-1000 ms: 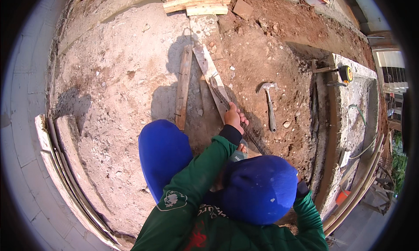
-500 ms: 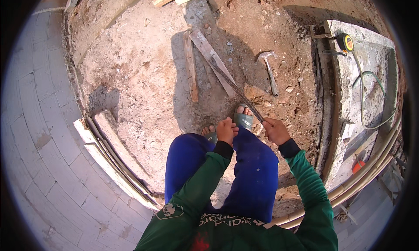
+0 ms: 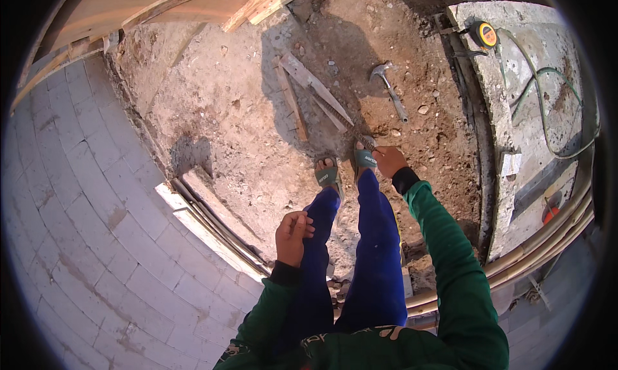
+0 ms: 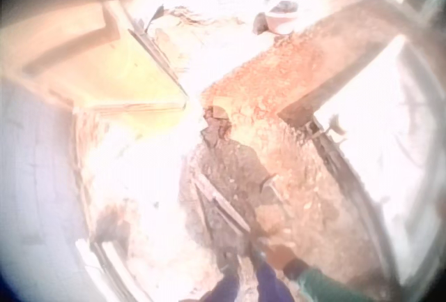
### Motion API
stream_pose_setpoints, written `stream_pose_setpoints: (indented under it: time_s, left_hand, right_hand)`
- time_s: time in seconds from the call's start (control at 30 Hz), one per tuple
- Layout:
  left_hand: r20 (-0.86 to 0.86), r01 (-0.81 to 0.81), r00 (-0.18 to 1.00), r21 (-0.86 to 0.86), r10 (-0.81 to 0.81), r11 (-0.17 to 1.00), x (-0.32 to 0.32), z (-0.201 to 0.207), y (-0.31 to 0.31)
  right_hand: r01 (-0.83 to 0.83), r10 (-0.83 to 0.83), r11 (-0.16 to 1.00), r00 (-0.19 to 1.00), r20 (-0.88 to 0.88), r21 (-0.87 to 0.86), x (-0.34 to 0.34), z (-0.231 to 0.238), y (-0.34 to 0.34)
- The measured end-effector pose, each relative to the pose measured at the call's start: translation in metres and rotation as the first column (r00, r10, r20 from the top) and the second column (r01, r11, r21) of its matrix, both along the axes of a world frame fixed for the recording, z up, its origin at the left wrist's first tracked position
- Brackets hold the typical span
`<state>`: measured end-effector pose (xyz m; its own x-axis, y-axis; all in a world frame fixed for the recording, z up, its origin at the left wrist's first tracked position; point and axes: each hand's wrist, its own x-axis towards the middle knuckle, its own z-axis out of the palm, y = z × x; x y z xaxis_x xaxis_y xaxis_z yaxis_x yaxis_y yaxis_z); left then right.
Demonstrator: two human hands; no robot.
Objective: The person kneels on the ground and uses a hammer and a wooden block to bend a piece of rebar. They repeatedly strike the rebar to shape it and adjust its position on the ground.
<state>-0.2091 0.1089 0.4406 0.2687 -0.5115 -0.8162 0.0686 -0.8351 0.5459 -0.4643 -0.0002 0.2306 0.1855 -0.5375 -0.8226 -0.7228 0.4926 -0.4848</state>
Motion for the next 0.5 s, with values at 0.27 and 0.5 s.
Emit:
stream_pose_setpoints:
  time_s: [0.27, 0.5]
  left_hand:
    - [-0.091, -0.064, 0.994, -0.024, 0.062, 0.998, -0.035, 0.002, -0.024]
    - [-0.082, 0.119, 0.990, 0.036, -0.116, 0.992, -0.028, -0.015, -0.040]
  right_hand:
    - [0.034, -0.030, 0.998, 0.996, -0.084, 0.044, 0.000, 0.007, -0.004]
    - [0.032, -0.014, 0.989, 0.991, -0.132, 0.141, 0.005, 0.013, -0.012]
